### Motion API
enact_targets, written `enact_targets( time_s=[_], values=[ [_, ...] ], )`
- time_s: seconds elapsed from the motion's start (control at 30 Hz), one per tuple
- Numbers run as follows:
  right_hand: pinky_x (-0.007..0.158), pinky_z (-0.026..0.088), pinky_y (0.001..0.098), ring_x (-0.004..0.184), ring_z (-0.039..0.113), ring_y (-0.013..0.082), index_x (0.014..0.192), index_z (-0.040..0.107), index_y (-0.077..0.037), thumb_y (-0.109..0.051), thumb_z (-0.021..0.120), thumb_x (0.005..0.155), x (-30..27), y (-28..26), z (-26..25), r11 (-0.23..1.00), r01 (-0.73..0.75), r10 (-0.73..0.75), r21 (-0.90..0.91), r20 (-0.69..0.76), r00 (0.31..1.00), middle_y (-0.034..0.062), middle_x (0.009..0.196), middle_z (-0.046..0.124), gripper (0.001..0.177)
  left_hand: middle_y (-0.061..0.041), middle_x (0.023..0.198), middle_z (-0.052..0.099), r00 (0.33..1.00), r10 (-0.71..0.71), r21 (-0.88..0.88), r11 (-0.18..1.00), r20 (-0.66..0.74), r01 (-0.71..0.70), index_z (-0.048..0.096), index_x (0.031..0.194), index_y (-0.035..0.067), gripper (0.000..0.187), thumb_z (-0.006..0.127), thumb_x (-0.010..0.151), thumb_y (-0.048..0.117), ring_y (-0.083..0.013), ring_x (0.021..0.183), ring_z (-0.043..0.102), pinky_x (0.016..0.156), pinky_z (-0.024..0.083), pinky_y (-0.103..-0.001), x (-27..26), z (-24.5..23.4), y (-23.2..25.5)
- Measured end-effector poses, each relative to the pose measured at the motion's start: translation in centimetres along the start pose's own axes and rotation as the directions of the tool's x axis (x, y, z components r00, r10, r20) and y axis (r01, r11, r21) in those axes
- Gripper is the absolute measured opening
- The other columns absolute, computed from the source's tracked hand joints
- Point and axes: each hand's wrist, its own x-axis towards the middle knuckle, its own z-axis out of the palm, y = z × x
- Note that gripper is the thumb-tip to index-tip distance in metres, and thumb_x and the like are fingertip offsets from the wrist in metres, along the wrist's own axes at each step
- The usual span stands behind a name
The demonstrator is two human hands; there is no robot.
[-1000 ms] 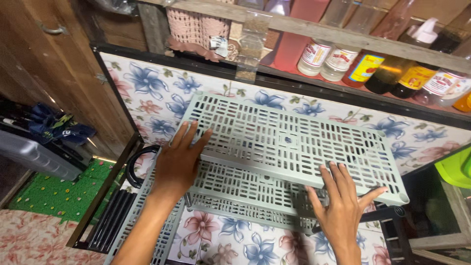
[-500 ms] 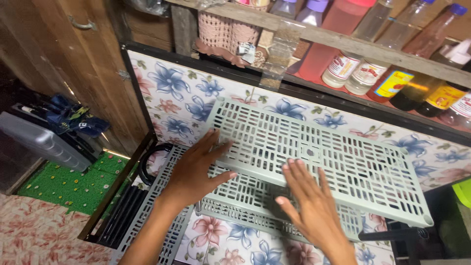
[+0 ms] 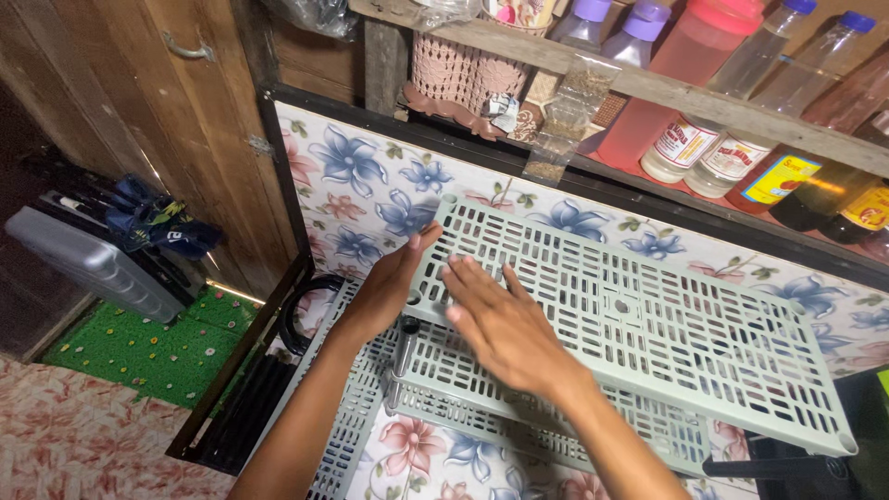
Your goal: The person assembles a light green plastic shelving unit by inserting black legs into the corners of the shelves and securing them. The person handles the shelves and legs, aligning and pushing the legs into place.
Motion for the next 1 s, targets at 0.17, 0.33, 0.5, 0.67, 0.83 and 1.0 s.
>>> enact_targets(
  time_s=[0.17,0.33,0.5,0.67,0.83,1.0],
  values=[
    [0.124,0.009,0.0573,0.156,0.019,0.0266,0.156,0.037,-0.015,-0.054,0.012,0.104,4.1,2.6,-0.7,0.991,-0.132,0.129,0.024,0.091,0.987,0.0077,0.168,0.027,0.070,-0.010,0.155,0.054,0.999,0.041,-0.178,0.983,0.009,-0.039,0.048,0.152,0.007,0.069,0.022,0.107,0.052,-0.0222,0.144,0.050,0.118,0.035,-0.032,2.9,-0.4,-2.4],
    [0.122,0.006,0.0623,0.156,0.014,0.0272,0.158,0.033,-0.024,-0.058,0.012,0.102,6.6,5.0,-0.6,0.970,-0.236,0.239,-0.057,0.069,0.968,0.0054,0.168,0.023,0.069,-0.013,0.150,0.060,0.979,0.177,-0.267,0.943,-0.105,-0.199,0.054,0.147,0.002,0.051,0.033,0.112,0.033,-0.0228,0.142,0.054,0.118,0.039,-0.032,6.0,0.3,-5.9],
    [0.117,0.011,0.0679,0.154,0.020,0.0281,0.155,0.037,-0.028,-0.057,0.022,0.101,7.9,7.1,-0.5,0.946,-0.313,0.317,-0.082,0.031,0.948,0.0074,0.168,0.025,0.063,-0.014,0.151,0.058,0.940,0.296,-0.172,0.931,-0.169,-0.323,0.051,0.147,0.003,0.042,0.046,0.105,0.009,-0.0256,0.142,0.053,0.119,0.040,-0.037,8.6,0.4,-8.8],
    [0.115,0.019,0.0700,0.147,0.036,0.0306,0.154,0.042,-0.025,-0.055,0.030,0.101,9.2,9.2,-0.4,0.923,-0.380,0.379,-0.053,-0.028,0.925,0.0109,0.155,0.046,0.062,-0.014,0.154,0.053,0.932,0.346,-0.131,0.924,-0.102,-0.358,0.044,0.152,0.009,0.055,0.053,0.097,0.004,-0.0263,0.144,0.049,0.119,0.037,-0.037,10.6,0.0,-9.9],
    [0.109,0.034,0.0625,0.134,0.051,0.0334,0.146,0.054,-0.021,-0.058,0.037,0.101,10.2,10.5,0.4,0.905,-0.420,0.415,-0.065,-0.077,0.907,0.0119,0.138,0.062,0.061,-0.017,0.143,0.056,0.974,0.224,-0.194,0.955,-0.032,-0.226,0.042,0.152,0.009,0.062,0.062,0.094,0.011,-0.0263,0.132,0.053,0.109,0.044,-0.037,11.8,1.3,-10.0],
    [0.105,0.033,0.0628,0.131,0.052,0.0333,0.143,0.056,-0.025,-0.060,0.039,0.098,10.3,10.4,0.4,0.891,-0.452,0.448,-0.045,-0.077,0.891,0.0090,0.133,0.064,0.060,-0.017,0.144,0.056,0.994,0.104,-0.252,0.962,-0.030,-0.108,0.043,0.152,0.009,0.061,0.062,0.094,0.011,-0.0264,0.132,0.053,0.108,0.044,-0.037,11.2,3.9,-10.1]
  ],
)
